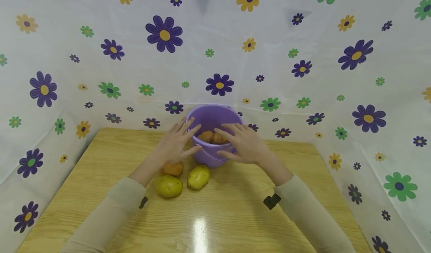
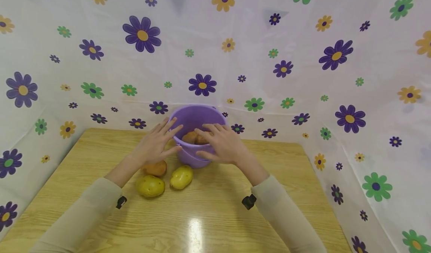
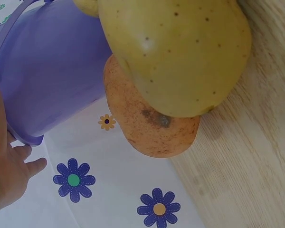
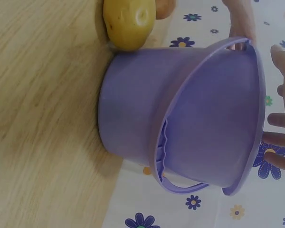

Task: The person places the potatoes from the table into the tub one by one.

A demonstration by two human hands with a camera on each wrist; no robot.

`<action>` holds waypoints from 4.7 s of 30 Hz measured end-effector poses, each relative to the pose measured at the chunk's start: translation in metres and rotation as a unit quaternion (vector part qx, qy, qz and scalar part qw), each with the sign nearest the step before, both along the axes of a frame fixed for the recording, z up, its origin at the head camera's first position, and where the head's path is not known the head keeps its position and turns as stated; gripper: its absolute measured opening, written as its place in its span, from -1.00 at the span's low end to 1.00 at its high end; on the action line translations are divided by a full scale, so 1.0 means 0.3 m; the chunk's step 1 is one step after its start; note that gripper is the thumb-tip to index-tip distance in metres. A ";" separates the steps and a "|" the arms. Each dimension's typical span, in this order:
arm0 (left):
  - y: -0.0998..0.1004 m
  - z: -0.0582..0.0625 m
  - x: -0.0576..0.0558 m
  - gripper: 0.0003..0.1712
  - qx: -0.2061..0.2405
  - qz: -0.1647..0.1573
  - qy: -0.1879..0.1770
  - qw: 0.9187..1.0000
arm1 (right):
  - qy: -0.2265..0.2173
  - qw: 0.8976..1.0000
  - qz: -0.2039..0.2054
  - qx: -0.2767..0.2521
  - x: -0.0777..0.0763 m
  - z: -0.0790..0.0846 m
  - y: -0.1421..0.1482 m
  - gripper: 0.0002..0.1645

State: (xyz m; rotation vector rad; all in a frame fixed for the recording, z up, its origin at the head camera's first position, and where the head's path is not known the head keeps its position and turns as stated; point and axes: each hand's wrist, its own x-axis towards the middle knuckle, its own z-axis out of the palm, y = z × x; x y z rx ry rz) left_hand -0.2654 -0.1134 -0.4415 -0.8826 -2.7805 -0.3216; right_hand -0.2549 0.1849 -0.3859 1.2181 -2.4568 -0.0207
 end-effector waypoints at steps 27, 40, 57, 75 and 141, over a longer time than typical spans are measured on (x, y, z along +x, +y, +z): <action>0.000 -0.001 -0.005 -0.09 -0.001 0.002 -0.003 1.000 | 0.064 0.994 0.084 -0.042 0.132 -0.076 0.003 -0.11; 0.001 -0.002 -0.003 -0.09 -0.003 0.004 0.000 1.000 | 0.107 0.989 0.105 -0.020 0.200 -0.149 -0.020 -0.09; 0.004 0.000 0.004 -0.08 0.004 0.006 -0.004 1.000 | 0.072 0.990 0.120 0.031 0.257 -0.294 -0.084 -0.06; 0.003 -0.008 0.000 -0.07 0.004 0.003 0.006 1.000 | 0.000 0.990 0.089 0.105 0.220 -0.403 -0.155 -0.05; 0.007 -0.003 0.001 -0.10 0.011 0.004 0.000 1.000 | -0.053 0.991 0.075 0.092 0.203 -0.450 -0.162 -0.31</action>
